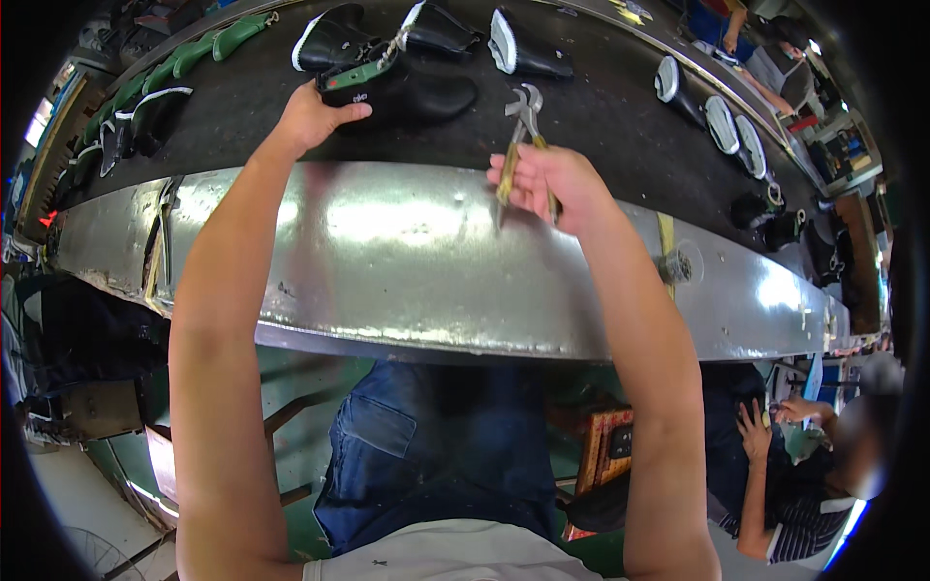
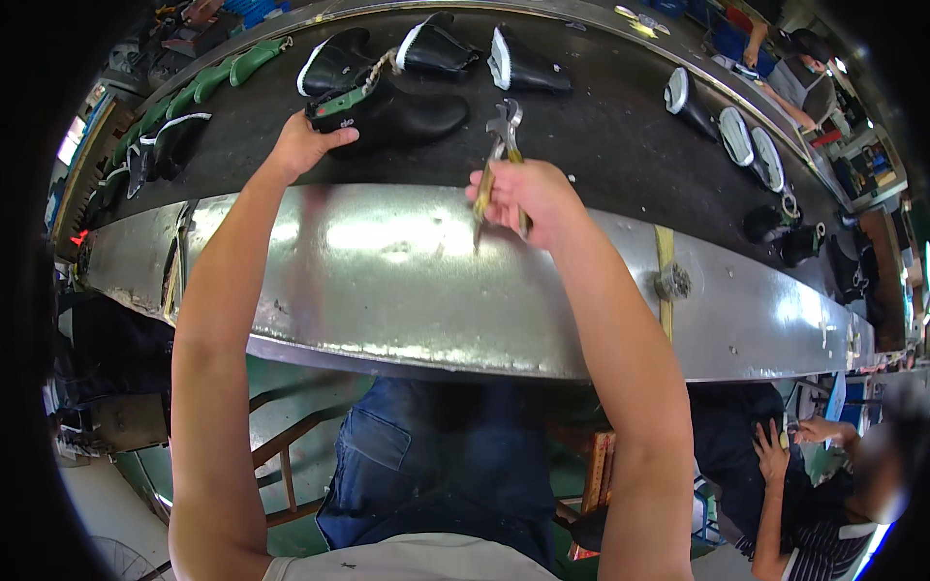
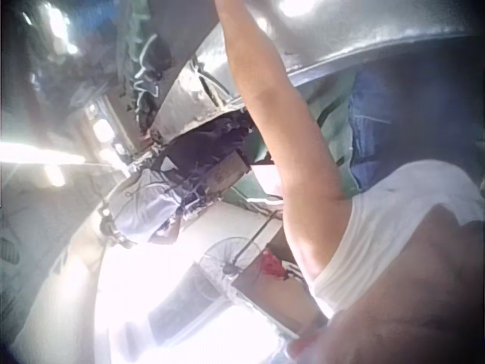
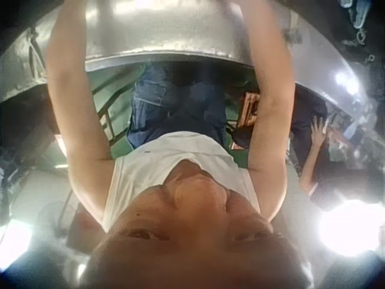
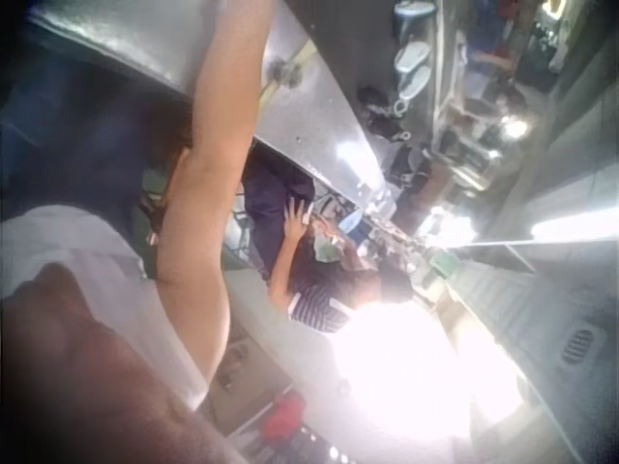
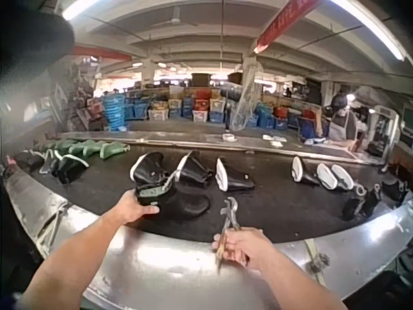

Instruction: Pull and hammer shoe uppers onto lasts using pincers and a hammer on a conveyor assembly line.

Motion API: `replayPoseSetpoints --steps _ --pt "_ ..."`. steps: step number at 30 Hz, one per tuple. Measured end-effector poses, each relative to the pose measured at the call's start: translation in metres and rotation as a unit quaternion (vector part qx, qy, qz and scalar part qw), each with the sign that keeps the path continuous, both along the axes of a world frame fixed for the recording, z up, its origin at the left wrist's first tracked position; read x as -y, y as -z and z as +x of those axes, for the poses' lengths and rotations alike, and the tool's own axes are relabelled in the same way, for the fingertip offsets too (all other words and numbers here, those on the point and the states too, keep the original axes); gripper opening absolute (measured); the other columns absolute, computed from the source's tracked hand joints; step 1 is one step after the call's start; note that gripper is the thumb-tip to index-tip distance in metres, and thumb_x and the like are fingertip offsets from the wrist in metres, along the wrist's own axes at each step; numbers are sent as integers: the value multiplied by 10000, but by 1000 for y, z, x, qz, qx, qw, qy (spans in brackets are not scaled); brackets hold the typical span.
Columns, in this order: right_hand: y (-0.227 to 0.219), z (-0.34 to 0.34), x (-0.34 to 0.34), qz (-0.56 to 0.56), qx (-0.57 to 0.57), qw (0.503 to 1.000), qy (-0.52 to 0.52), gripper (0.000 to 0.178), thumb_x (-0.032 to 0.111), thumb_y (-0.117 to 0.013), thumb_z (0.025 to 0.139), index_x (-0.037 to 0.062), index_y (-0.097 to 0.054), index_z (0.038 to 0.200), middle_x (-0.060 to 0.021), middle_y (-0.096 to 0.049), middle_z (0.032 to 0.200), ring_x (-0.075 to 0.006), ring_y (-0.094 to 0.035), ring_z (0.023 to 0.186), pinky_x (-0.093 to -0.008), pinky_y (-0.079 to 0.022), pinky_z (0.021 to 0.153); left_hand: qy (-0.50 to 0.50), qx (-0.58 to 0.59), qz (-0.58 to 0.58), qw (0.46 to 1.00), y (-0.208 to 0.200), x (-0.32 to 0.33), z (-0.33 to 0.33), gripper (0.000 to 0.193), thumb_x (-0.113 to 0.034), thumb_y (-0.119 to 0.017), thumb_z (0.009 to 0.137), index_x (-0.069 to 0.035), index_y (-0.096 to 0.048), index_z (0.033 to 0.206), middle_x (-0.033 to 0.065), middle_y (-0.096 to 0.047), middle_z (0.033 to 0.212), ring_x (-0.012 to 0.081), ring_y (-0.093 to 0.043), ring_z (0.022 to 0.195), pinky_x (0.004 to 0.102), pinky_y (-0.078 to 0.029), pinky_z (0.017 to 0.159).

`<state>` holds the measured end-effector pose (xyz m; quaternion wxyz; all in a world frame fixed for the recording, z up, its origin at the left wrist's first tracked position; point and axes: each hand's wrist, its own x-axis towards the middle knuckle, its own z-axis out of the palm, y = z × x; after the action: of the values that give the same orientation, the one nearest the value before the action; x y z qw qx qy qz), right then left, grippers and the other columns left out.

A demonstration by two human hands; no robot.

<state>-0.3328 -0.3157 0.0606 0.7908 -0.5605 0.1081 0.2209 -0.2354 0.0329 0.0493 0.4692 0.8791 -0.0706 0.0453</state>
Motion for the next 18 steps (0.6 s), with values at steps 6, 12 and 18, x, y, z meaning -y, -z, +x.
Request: replayPoseSetpoints --steps 6,12,18 --pt "16 123 -21 47 1 999 25 205 157 -497 1056 -37 -541 1107 -227 -659 1127 -354 -679 1092 -440 -592 917 -140 -24 231 962 24 12 -35 828 -526 -722 893 84 -482 1399 274 -657 1268 386 -640 1197 431 -473 1055" --pt "49 182 -8 43 1 999 32 200 144 -513 1048 -36 -489 1133 -209 -631 1060 -354 -692 985 -466 -619 868 -125 -96 357 921 8 21 -34 837 -560 -631 928 128 -450 1369 300 -637 1278 369 -589 1277 465 -308 1198" --pt "64 183 5 -116 54 965 230 193 192 -600 1017 13 -613 947 -62 -638 794 -152 -611 611 -291 -466 517 -112 -73 357 924 11 22 -32 865 -574 -654 906 134 -454 1362 295 -643 1260 369 -607 1242 441 -380 1144"
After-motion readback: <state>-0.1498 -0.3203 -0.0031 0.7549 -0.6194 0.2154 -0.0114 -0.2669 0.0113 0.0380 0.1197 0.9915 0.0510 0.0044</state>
